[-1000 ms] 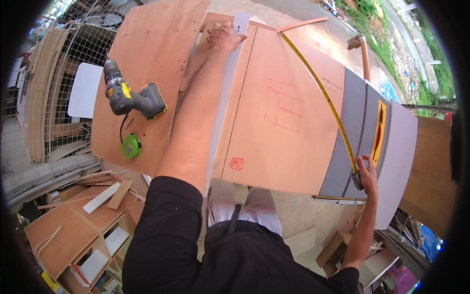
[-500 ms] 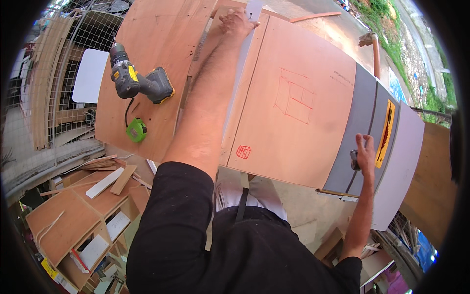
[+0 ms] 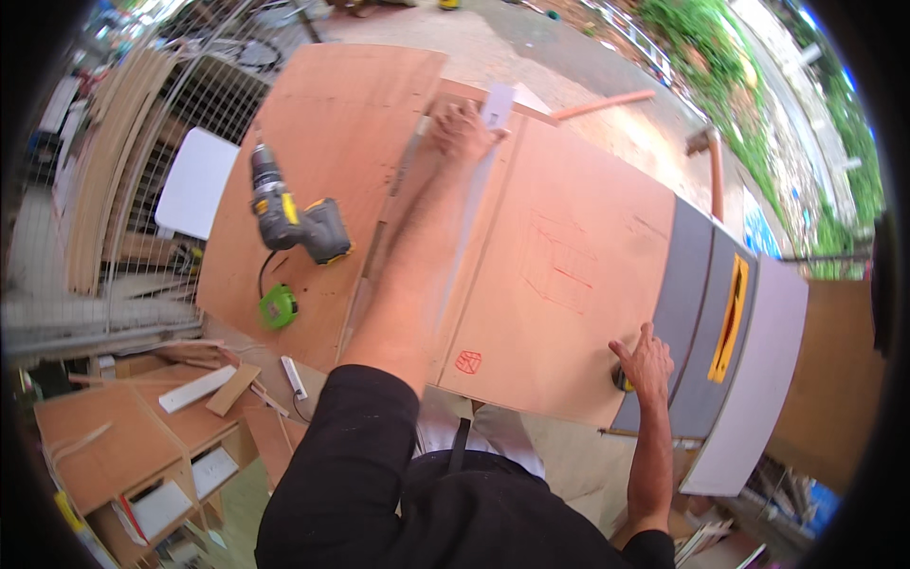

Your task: The person measures and marks a large sheet of plywood on a table saw using a tape measure and pencil. They then use a cordless drill to fasten screws into the plywood, assembling it with other wooden pieces. The person repeatedly measures and adjusts the setup throughout the process.

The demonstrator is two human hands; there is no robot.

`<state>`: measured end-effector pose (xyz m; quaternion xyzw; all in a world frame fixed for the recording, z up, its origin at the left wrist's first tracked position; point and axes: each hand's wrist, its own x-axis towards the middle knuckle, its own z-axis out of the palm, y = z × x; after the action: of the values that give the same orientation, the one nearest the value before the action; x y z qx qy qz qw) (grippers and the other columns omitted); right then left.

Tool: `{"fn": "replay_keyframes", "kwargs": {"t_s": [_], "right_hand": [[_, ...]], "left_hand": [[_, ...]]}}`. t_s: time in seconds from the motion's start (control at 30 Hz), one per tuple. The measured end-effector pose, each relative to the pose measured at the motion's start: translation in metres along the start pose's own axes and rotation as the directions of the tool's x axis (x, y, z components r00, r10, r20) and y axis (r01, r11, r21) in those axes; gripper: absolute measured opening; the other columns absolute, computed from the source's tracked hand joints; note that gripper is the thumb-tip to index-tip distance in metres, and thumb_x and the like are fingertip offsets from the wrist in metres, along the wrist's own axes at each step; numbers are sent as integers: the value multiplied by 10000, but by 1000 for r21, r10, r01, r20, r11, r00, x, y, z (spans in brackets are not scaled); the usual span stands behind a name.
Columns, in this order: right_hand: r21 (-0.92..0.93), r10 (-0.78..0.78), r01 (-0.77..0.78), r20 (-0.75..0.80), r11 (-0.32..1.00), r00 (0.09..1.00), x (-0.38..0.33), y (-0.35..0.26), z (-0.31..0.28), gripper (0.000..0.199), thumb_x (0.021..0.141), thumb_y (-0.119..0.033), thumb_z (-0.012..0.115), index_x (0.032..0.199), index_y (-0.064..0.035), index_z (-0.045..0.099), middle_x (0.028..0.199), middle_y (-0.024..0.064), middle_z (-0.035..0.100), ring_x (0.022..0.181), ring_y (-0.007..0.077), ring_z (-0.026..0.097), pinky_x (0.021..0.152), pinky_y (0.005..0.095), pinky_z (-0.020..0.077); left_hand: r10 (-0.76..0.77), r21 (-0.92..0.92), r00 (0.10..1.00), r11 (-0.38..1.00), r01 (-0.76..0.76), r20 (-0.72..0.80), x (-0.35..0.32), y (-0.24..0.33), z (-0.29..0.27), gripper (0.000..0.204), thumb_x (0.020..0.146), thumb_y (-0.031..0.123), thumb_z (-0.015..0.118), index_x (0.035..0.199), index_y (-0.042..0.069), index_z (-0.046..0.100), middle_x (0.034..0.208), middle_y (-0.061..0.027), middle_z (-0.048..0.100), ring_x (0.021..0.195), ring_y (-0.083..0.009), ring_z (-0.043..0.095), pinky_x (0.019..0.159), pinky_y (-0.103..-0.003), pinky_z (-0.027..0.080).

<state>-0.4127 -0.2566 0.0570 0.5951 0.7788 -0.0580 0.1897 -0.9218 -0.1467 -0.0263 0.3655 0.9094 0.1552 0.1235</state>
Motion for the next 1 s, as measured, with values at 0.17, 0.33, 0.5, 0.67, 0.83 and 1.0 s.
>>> {"fn": "replay_keyframes", "kwargs": {"t_s": [0.17,0.33,0.5,0.67,0.83,1.0], "right_hand": [[537,-305,376,-219,756,927,-2,-133,-87,548,995,-339,818,1403,-21,637,1347,199,726,1212,350,715,943,458,615],[703,-733,700,-411,123,542,1,-331,-141,548,967,-190,830,1451,-14,644,1398,198,710,1321,350,668,1089,476,561],[604,-972,784,-62,142,225,61,-477,-137,1104,766,-329,985,1655,-45,396,1529,229,621,1448,420,557,1231,515,420],[735,-998,678,-42,6,54,66,-530,-98,1133,772,-346,1010,1653,-93,345,1445,189,613,1390,370,592,1194,483,446],[821,-939,519,-330,-237,94,48,-550,-99,1000,819,-247,927,1633,-157,353,1284,120,704,1168,313,709,990,452,564],[950,-947,312,-120,-23,297,56,-517,-189,546,872,-163,894,1348,-64,646,1154,36,711,1096,206,686,994,380,556]], "left_hand": [[-50,-117,997,992,43,-61,-1,4,20,1123,824,693,867,1651,89,407,1676,-193,434,1542,-432,401,1232,-644,372],[-98,-234,981,971,57,-166,-10,11,26,1121,803,594,920,1655,103,382,1614,-166,451,1496,-415,411,1167,-681,391],[-60,-340,985,941,1,-163,-19,5,22,961,849,527,916,1570,81,463,1583,-172,454,1456,-393,426,1101,-679,405],[-69,-344,987,939,15,-146,-21,4,12,975,846,506,926,1581,81,446,1589,-156,445,1460,-386,426,1104,-635,405],[-80,-349,990,936,35,-115,-23,3,4,964,842,502,930,1570,92,449,1590,-128,440,1459,-371,427,1108,-619,403],[-73,-293,988,956,31,-134,-14,3,16,912,859,473,920,1554,103,460,1497,-109,504,1403,-363,484,1058,-613,433]]}}
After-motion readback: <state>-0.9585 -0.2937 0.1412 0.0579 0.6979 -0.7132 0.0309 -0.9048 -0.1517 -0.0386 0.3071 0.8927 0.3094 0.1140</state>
